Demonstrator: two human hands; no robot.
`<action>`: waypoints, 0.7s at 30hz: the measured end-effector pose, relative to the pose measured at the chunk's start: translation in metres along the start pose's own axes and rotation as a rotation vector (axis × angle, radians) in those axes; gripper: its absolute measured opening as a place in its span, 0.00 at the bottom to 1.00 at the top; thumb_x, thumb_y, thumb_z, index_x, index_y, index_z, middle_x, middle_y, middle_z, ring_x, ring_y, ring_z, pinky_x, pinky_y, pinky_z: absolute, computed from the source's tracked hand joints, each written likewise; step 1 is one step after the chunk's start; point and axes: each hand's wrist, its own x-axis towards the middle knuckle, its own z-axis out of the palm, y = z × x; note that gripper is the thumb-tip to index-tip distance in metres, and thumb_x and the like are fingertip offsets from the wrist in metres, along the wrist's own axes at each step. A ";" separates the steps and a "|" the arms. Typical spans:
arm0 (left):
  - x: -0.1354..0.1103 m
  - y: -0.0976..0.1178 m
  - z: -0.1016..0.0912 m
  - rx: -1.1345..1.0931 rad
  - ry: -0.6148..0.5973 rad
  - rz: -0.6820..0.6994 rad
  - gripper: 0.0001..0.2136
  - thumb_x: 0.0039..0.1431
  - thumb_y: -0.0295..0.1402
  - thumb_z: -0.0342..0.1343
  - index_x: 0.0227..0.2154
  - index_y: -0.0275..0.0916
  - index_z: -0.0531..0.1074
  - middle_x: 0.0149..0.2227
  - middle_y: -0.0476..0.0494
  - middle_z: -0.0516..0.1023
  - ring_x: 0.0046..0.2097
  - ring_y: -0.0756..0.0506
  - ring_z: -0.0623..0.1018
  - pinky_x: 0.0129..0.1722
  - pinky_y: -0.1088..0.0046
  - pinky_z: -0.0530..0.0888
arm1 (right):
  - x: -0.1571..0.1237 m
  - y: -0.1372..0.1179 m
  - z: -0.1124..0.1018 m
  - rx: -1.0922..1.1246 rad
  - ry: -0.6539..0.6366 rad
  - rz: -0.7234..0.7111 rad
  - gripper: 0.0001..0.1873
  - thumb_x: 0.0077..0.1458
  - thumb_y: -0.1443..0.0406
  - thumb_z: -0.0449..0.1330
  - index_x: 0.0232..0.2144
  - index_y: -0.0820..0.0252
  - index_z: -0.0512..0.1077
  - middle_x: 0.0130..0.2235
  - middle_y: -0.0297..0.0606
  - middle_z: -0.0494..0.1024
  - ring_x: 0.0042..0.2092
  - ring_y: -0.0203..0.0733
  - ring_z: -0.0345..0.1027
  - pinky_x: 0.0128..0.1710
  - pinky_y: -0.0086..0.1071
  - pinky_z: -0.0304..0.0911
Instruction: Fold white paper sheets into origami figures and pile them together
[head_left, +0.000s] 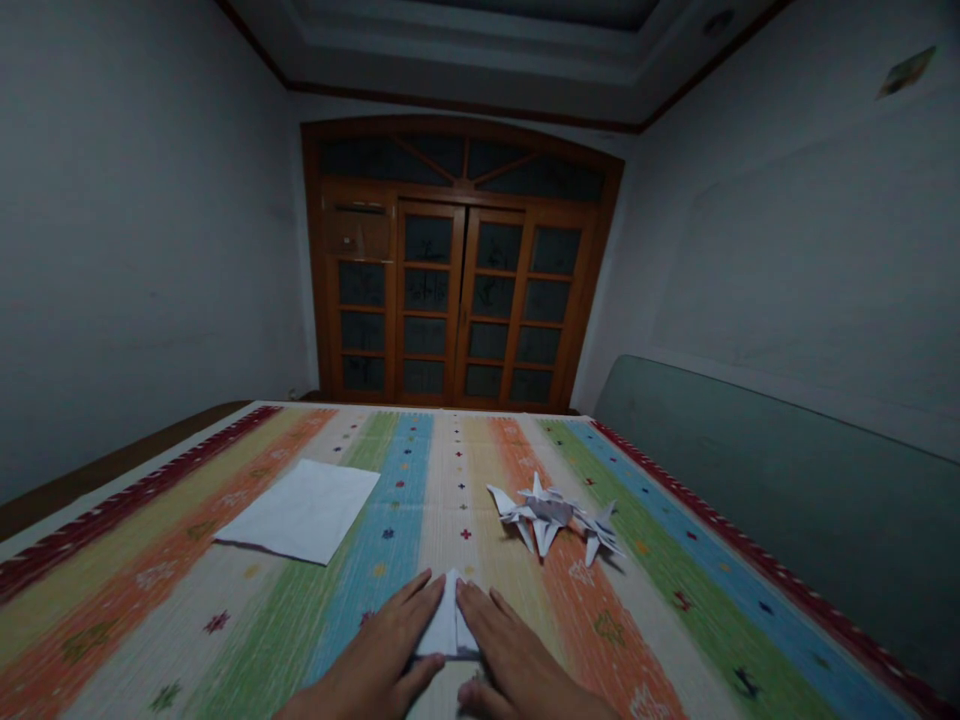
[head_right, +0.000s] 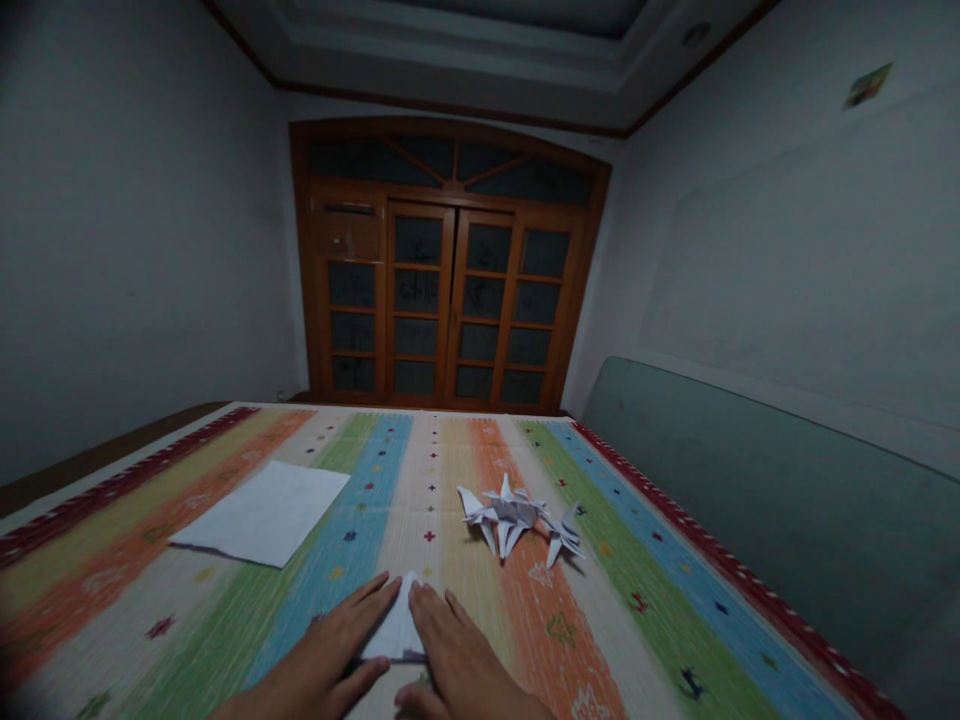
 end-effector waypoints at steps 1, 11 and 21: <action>0.000 -0.001 0.001 -0.005 0.002 0.005 0.39 0.65 0.31 0.59 0.72 0.53 0.46 0.72 0.41 0.57 0.71 0.34 0.60 0.64 0.49 0.68 | 0.002 -0.002 -0.003 -0.009 -0.027 -0.024 0.45 0.62 0.53 0.64 0.72 0.60 0.49 0.71 0.51 0.49 0.72 0.57 0.45 0.70 0.52 0.49; 0.007 0.008 -0.007 0.073 0.087 0.130 0.23 0.66 0.32 0.59 0.63 0.51 0.68 0.64 0.43 0.73 0.63 0.37 0.73 0.61 0.54 0.73 | 0.005 -0.009 -0.005 -0.049 0.035 0.046 0.38 0.62 0.59 0.64 0.70 0.56 0.56 0.70 0.47 0.55 0.70 0.54 0.53 0.68 0.47 0.57; 0.014 0.024 -0.009 0.071 0.268 0.199 0.11 0.70 0.29 0.51 0.44 0.44 0.79 0.43 0.43 0.84 0.43 0.42 0.84 0.44 0.67 0.82 | 0.013 -0.021 -0.002 -0.198 0.216 0.013 0.20 0.59 0.69 0.62 0.54 0.57 0.76 0.56 0.46 0.79 0.57 0.54 0.73 0.59 0.45 0.69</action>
